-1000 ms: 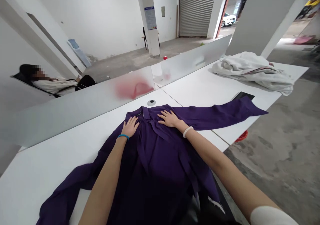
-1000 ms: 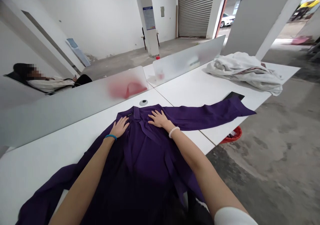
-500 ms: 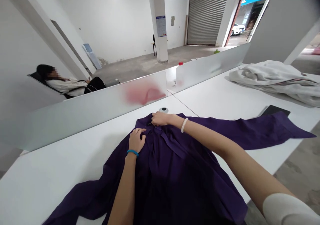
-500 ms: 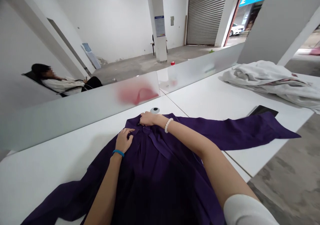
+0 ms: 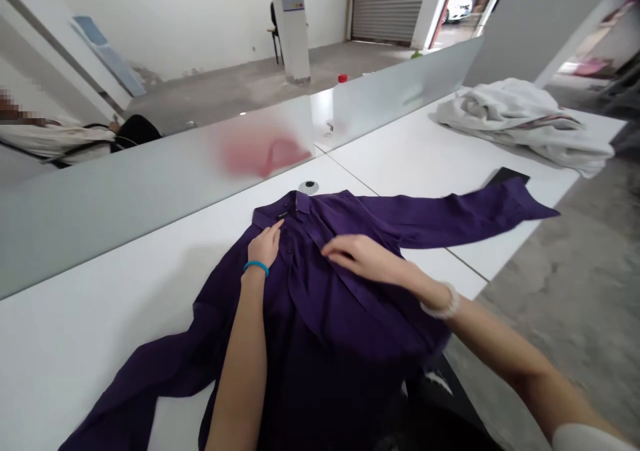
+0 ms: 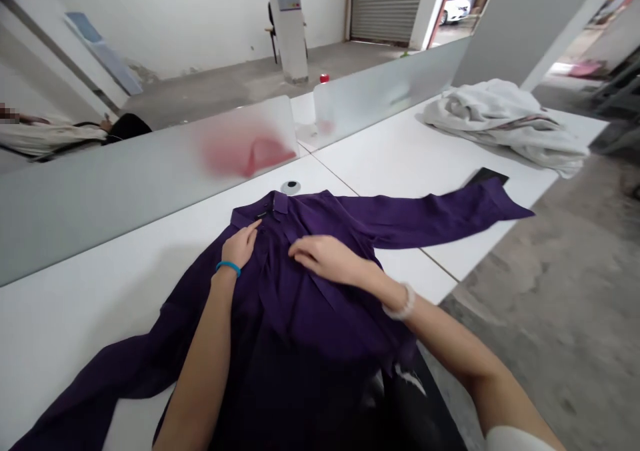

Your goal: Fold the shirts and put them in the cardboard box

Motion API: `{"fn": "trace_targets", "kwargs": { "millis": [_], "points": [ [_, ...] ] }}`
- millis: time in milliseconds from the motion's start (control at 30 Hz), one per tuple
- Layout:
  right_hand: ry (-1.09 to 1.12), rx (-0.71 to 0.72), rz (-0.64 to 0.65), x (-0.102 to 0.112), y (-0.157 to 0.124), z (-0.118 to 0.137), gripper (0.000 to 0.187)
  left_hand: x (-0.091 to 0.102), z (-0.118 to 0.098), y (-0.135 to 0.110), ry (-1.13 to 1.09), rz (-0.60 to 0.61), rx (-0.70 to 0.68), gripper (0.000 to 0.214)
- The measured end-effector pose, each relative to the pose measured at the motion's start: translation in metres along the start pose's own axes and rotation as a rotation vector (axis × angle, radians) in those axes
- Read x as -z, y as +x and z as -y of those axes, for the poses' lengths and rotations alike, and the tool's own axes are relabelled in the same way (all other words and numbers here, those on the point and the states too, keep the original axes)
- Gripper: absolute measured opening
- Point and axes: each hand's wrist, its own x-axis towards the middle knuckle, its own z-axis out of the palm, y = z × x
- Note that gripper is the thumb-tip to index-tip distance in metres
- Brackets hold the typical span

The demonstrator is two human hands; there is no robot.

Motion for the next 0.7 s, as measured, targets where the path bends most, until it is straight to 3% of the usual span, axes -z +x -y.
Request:
{"fn": "trace_targets", "kwargs": {
  "millis": [133, 267, 400, 467, 567, 633, 700],
  "points": [
    [0.442, -0.282, 0.035, -0.035, -0.115, 0.056, 0.026, 0.007, 0.002, 0.007, 0.028, 0.086, -0.019, 0.042],
    [0.718, -0.541, -0.030, -0.097, -0.175, 0.090, 0.036, 0.019, 0.004, 0.021, 0.087, 0.175, -0.078, 0.034],
    [0.727, -0.692, -0.271, -0.141, -0.184, 0.109, 0.039, 0.032, -0.001, 0.040, 0.066, 0.135, -0.017, 0.028],
    [0.559, -0.721, -0.249, -0.150, -0.181, 0.116, 0.039, 0.038, -0.006, 0.051, -0.036, 0.064, 0.034, 0.025],
    [0.281, -0.736, -0.098, -0.155, -0.174, 0.127, 0.040, 0.038, -0.016, 0.062, -0.216, -0.040, 0.101, 0.023],
    [0.195, -0.714, -0.079, -0.160, -0.172, 0.132, 0.025, 0.029, -0.022, 0.062, -0.322, -0.078, 0.134, 0.022],
    [0.209, -0.646, -0.156, -0.164, -0.172, 0.136, 0.009, 0.016, -0.026, 0.056, -0.386, -0.085, 0.143, 0.020]
  ]
}}
